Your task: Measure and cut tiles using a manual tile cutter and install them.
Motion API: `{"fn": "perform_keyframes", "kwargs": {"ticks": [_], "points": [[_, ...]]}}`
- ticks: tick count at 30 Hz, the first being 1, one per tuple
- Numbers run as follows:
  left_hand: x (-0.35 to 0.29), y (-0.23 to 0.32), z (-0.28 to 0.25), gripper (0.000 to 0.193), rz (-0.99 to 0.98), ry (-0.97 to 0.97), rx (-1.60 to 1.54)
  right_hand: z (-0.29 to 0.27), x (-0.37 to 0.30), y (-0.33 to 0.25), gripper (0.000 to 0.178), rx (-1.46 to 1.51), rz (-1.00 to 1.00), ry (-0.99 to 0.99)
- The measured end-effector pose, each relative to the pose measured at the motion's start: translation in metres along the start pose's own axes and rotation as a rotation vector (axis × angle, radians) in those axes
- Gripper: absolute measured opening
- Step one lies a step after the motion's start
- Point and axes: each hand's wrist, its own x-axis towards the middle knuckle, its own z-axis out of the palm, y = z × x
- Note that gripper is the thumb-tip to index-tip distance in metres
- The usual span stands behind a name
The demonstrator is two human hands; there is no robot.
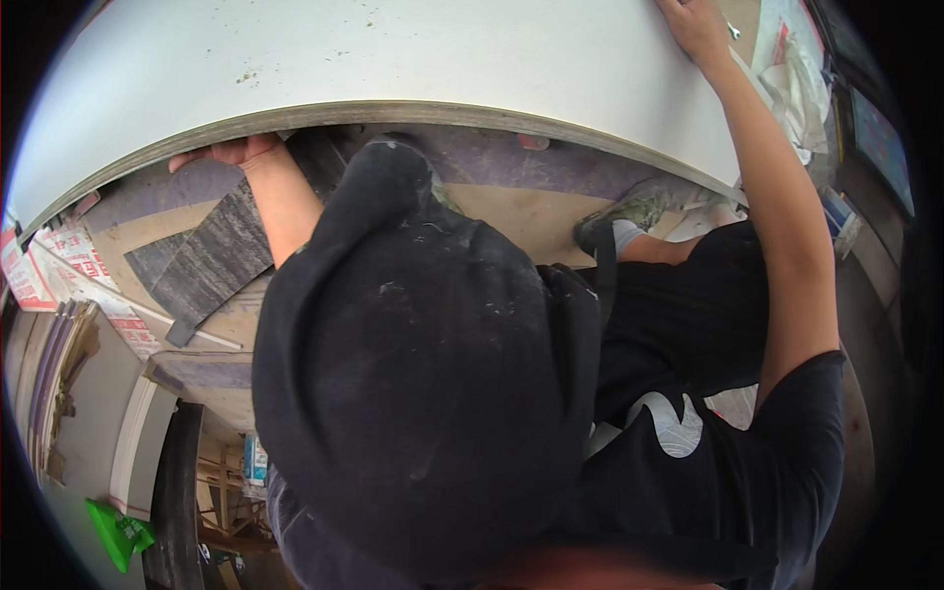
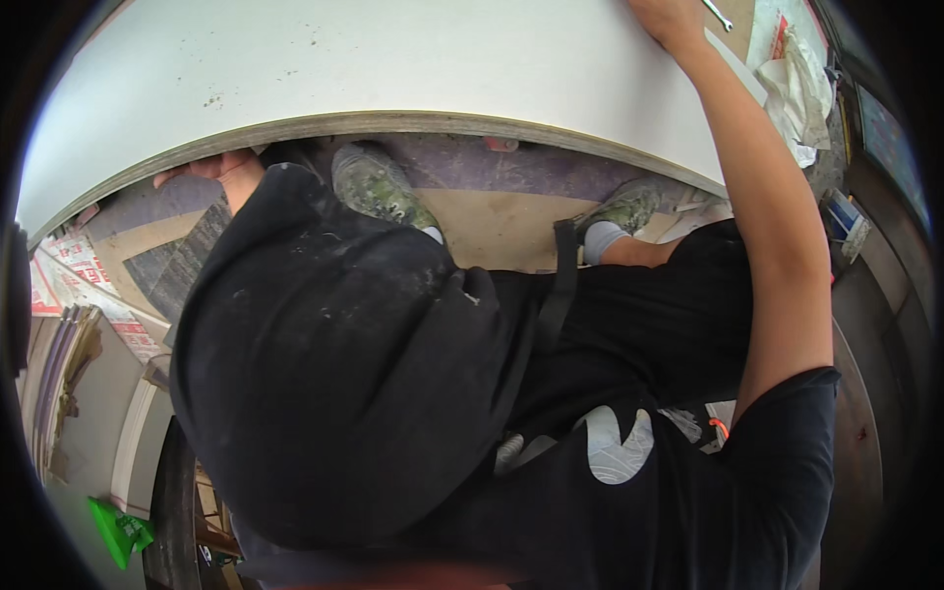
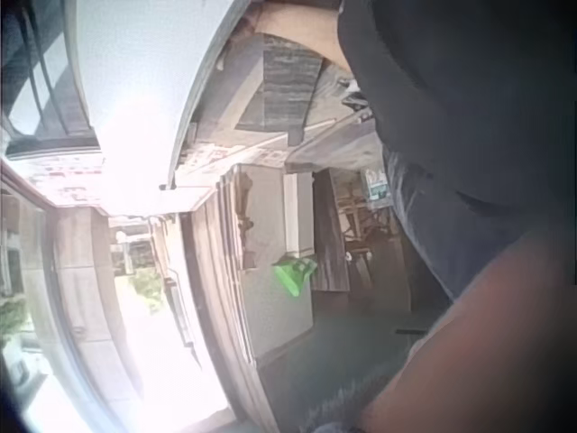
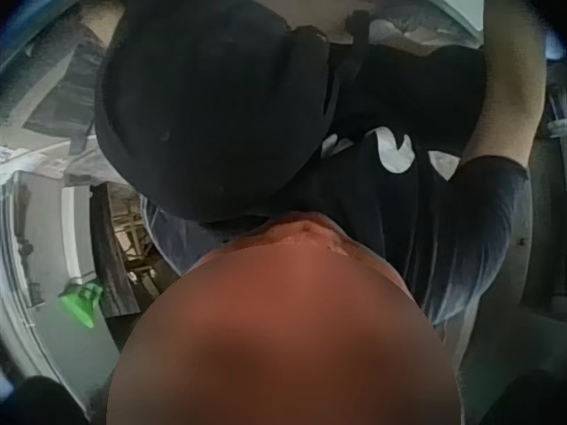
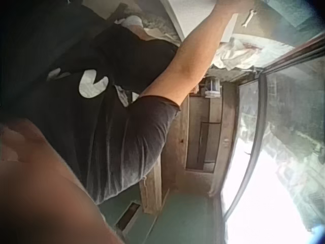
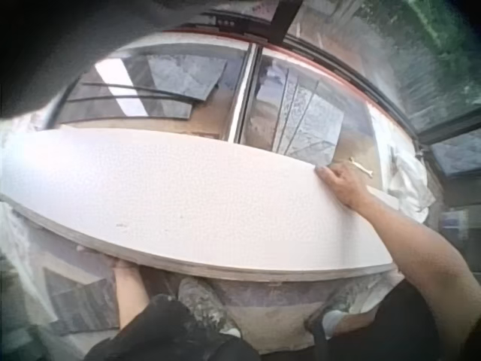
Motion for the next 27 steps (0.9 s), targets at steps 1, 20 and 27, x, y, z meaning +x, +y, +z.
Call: {"fn": "perform_keyframes", "kwargs": {"ticks": [1,20,27], "points": [[-0.001,0.002,-0.004,0.092,0.011,-0.047,-0.118,-0.001,-0.001,-0.001,0.06,0.005,-0.016,0.026],[0.009,-0.021,0.016,0.09,0.102,0.082,0.645,0.017,0.026,0.065,0.066,-0.018,-0.128,-0.005],[0.008,-0.042,0.039,0.098,0.159,0.158,0.729,0.022,0.033,0.07,0.064,0.006,-0.047,-0.063]]}}
